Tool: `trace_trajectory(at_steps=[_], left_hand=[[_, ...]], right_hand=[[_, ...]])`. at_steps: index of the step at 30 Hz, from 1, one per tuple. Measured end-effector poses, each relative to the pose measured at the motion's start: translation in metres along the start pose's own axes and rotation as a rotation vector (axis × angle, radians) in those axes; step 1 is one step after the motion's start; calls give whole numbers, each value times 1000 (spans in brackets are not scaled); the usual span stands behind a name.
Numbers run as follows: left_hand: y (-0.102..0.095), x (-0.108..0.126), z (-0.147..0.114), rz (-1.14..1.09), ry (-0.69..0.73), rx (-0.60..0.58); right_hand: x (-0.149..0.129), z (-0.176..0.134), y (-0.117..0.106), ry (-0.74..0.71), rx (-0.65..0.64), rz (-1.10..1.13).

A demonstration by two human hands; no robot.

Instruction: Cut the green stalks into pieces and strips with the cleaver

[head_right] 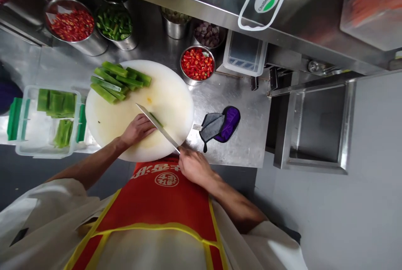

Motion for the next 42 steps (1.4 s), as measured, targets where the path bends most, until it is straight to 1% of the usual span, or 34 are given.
trace_trajectory(at_steps=[3, 6, 8, 10, 15, 17, 19, 24, 30, 34, 36, 39, 42], left_hand=[[0, 1, 0, 0, 10, 4], [0, 0, 1, -15, -14, 1], [0, 0, 1, -26, -31, -1], [0, 1, 2, -28, -41, -1], [1, 4, 4, -14, -33, -10], [1, 5, 4, -5, -20, 0], [1, 6, 4, 4, -11, 14], [2, 4, 3, 1, -15, 23], [3, 2, 2, -3, -26, 32], [3, 1, 2, -11, -37, 30], [3, 1, 2, -31, -44, 31], [4, 0, 2, -53, -62, 20], [3, 0, 2, -56, -71, 30]], right_hand=[[2, -6, 0, 4, -20, 7], [5, -16, -3, 7, -59, 2], [6, -16, -5, 8, -72, -4], [5, -8, -7, 8, -64, -5], [-4, 32, -3, 15, -24, -35], [-4, 38, -1, 12, -5, -49], [-2, 34, -1, 0, 8, -56], [3, 10, -3, 6, 24, -65], [2, 1, -1, 21, -6, -71], [2, -3, 1, 29, -56, -52], [1, 2, 1, 40, -65, -48], [-2, 21, 1, 54, -60, -62], [-4, 32, 0, 27, -29, -59]])
Point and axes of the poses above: each hand's wrist, its own z-axis towards the middle knuckle, its own y-axis out of the palm, x = y × z, the point moved 6 cm from there along z, towards the middle knuckle, and after that the axes turned 13 degrees about -z, right-handed, at the moved point
